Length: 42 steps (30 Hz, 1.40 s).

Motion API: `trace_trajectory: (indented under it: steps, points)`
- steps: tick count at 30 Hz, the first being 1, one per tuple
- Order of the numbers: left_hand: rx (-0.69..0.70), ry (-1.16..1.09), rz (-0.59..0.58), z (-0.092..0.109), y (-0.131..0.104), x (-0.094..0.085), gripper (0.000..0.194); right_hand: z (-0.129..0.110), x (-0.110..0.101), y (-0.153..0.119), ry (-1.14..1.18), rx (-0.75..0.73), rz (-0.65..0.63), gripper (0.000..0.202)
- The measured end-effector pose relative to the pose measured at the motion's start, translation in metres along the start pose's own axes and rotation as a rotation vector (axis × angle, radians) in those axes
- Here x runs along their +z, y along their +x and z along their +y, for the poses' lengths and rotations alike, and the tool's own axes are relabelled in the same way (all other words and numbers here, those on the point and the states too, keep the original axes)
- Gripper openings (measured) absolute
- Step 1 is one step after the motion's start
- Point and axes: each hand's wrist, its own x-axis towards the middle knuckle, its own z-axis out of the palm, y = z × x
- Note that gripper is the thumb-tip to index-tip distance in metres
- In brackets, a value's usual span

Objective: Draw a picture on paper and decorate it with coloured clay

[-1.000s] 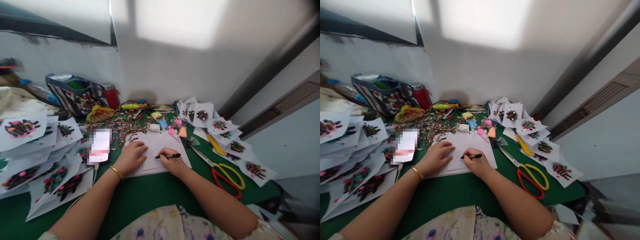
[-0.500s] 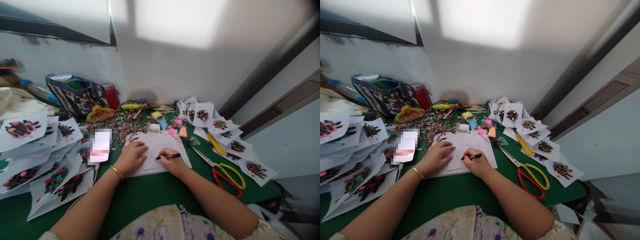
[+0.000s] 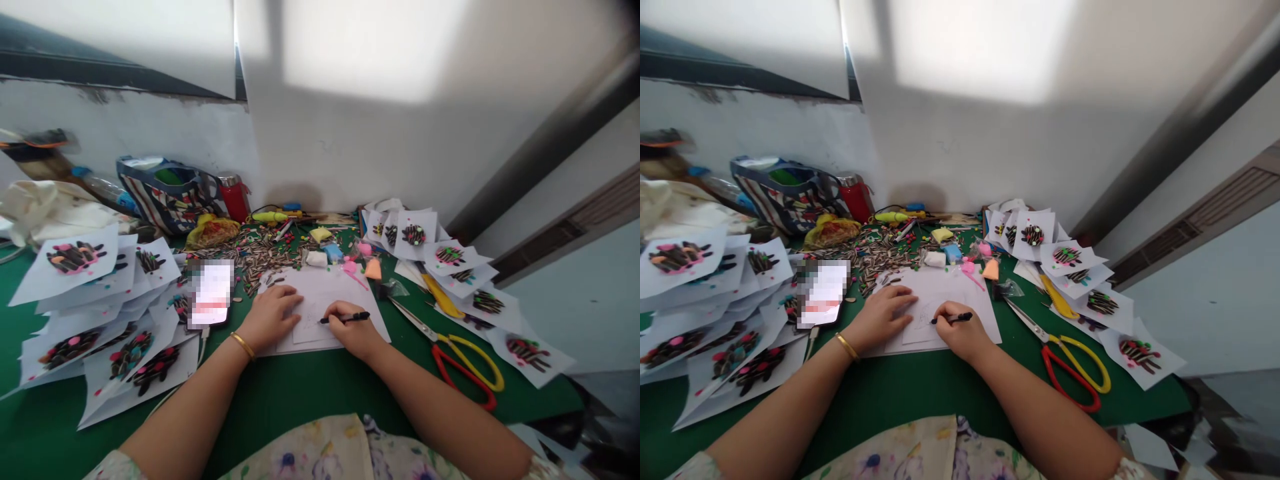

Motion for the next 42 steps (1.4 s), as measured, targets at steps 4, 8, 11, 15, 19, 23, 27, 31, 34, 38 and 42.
trace_trajectory:
  steps: [4,8,11,15,19,23,27,31,34,38,42]
  points:
    - [-0.010,-0.007,-0.006,0.000,0.000,-0.001,0.040,0.000,0.000,0.002,0.042,0.006,-0.013,0.016]
    - [-0.011,-0.012,0.002,0.000,-0.002,-0.001,0.041,0.003,0.000,0.004,0.081,0.026,0.017,0.016]
    - [-0.012,-0.009,0.020,0.001,-0.003,-0.002,0.042,0.004,-0.001,0.007,0.103,0.016,0.056,0.016]
    - [-0.014,0.001,0.045,0.003,-0.003,-0.001,0.045,0.005,-0.003,0.011,0.132,-0.028,0.072,0.015]
    - [-0.026,0.020,0.058,0.004,-0.003,0.000,0.031,0.008,-0.004,0.014,0.154,-0.028,0.057,0.020]
    - [-0.036,0.057,0.039,0.009,-0.005,-0.002,0.032,0.008,-0.004,0.015,0.149,-0.018,0.027,0.022]
    - [-0.008,0.124,0.086,0.022,-0.010,-0.007,0.056,0.007,-0.005,0.013,0.139,-0.023,0.032,0.022]
    - [-0.027,0.151,0.129,0.036,-0.011,-0.011,0.046,0.010,-0.006,0.013,0.206,0.035,0.029,0.025]
    - [-0.062,0.129,0.152,0.042,-0.013,-0.017,0.036,0.010,-0.010,0.014,0.282,0.081,0.034,0.026]
    - [-0.019,0.083,0.159,0.052,-0.019,-0.027,0.028,-0.001,-0.025,0.012,0.281,0.038,0.049,0.026]
    - [0.068,0.017,0.151,0.063,-0.029,-0.024,0.027,-0.014,-0.045,0.005,0.158,-0.040,-0.033,0.024]
